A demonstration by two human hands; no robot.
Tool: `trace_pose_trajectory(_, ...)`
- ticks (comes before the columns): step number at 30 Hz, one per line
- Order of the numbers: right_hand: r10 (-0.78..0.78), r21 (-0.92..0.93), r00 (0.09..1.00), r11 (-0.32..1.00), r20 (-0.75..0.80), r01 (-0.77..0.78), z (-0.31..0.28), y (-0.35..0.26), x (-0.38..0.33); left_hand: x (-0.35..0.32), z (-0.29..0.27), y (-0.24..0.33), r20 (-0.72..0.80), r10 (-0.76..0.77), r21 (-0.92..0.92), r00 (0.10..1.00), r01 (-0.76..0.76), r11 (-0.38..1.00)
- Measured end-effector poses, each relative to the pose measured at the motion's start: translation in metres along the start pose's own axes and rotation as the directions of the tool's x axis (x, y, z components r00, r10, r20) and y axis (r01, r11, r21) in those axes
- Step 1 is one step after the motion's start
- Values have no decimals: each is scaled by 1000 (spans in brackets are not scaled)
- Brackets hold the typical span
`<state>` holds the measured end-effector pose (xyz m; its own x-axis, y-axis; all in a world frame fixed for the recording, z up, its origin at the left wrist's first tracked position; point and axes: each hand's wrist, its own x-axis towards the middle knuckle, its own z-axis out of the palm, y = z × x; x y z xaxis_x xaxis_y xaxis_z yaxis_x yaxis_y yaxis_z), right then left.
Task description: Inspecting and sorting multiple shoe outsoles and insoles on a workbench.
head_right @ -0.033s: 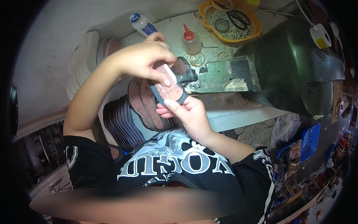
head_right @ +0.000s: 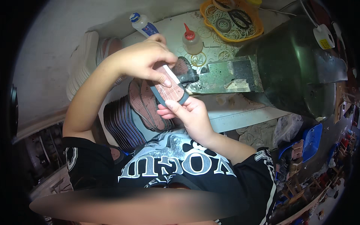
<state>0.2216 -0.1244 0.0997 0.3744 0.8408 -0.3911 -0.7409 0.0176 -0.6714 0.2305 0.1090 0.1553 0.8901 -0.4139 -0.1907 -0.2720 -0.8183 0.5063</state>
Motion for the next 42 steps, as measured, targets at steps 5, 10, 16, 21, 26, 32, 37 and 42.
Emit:
trace_pose_trajectory(5, 21, -17, 1000, 1000, 10, -21, -2, -3, 1, -8, 0, 3, 81, -45, -39, 996, 48, 998)
trace_pose_trajectory(10, 58, 8, 998, 998, 30, -58, -5, -5, 0, -22, 8, 28, 10, -189, 10, 982, 189, 982)
trace_pose_trajectory(16, 76, 36, 997, 996, 30, -77, -6, -11, -1, -27, 12, 50, 60, -362, 34, 930, 361, 932)
trace_pose_trajectory(21, 112, 55, 993, 992, 27, -113, -6, -17, 1, -34, 24, 59, 28, -510, -161, 860, 507, 847)
trace_pose_trajectory(26, 101, 69, 994, 992, 36, -103, -8, -17, 3, -38, 48, 63, 77, -636, -506, 768, 580, 639)
trace_pose_trajectory(32, 70, -27, 996, 997, 61, -68, -14, -15, 6, -36, 63, 80, 166, -711, -794, 683, 520, 314)
trace_pose_trajectory(37, 49, -104, 998, 993, 27, -46, -20, -16, 5, -34, 68, 91, 225, -732, -866, 643, 476, 153)
trace_pose_trajectory(42, 112, -56, 989, 993, 92, -107, -24, -26, 0, -30, 69, 94, 288, -708, -851, 645, 511, 119)
